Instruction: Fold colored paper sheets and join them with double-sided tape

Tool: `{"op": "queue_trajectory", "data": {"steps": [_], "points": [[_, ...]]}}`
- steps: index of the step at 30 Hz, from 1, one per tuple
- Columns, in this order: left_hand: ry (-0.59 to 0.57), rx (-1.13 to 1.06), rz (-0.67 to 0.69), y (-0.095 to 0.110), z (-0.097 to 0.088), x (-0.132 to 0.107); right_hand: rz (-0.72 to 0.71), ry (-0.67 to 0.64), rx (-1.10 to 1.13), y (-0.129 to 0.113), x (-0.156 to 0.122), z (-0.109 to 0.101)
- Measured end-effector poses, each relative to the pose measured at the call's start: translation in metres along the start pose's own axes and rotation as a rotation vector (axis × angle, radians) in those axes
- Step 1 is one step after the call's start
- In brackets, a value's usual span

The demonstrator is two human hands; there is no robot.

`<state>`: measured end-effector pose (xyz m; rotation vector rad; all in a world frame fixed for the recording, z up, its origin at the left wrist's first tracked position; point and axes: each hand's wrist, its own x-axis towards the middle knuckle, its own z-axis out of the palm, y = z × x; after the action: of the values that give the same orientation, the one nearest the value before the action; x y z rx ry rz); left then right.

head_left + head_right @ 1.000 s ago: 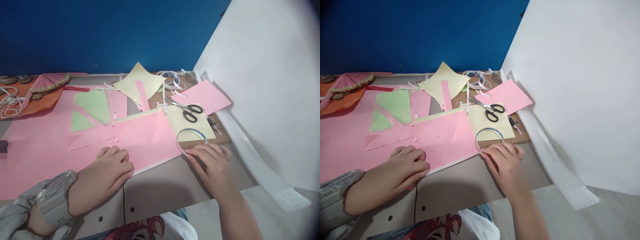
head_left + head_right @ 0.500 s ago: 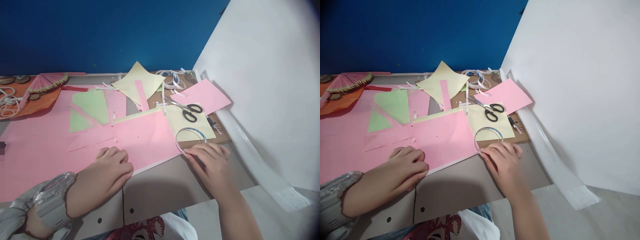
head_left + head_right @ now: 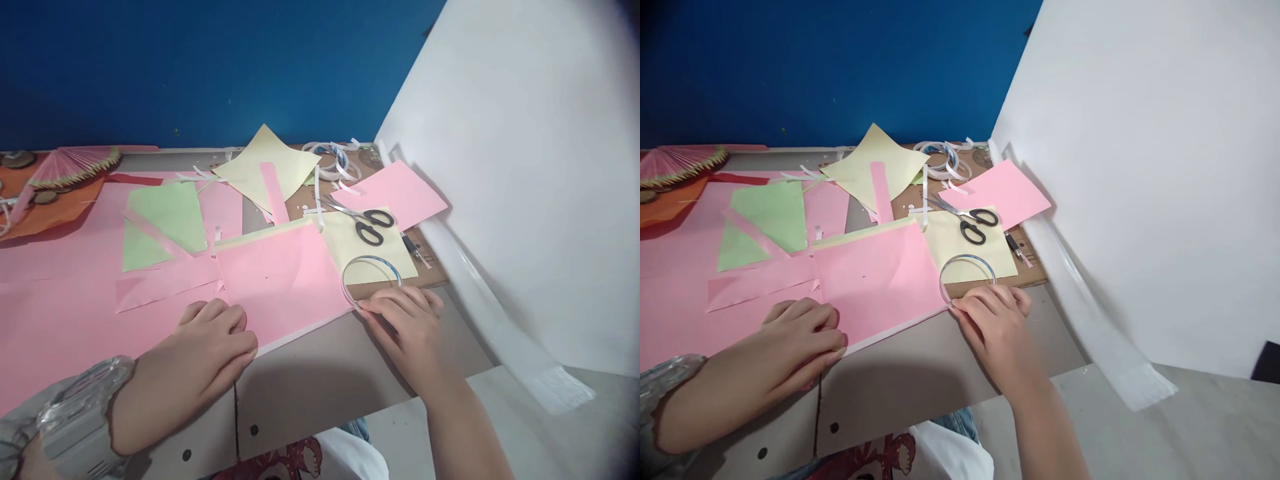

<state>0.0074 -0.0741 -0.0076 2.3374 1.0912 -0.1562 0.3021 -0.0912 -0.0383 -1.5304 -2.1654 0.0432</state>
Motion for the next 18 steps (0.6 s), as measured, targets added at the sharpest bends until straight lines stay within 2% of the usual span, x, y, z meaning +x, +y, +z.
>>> {"op": "queue_trajectory", "data": {"steps": [8,18], "points": [[0.019,0.005,-0.005,-0.0022,0.0026,0.0015,0.053,-0.066,0.02,-0.0019,0.0013,-0.0035],[0.009,0.018,-0.01,-0.0003,0.0015,0.001,0.091,-0.044,0.028,-0.003,-0.0033,-0.0026]]}}
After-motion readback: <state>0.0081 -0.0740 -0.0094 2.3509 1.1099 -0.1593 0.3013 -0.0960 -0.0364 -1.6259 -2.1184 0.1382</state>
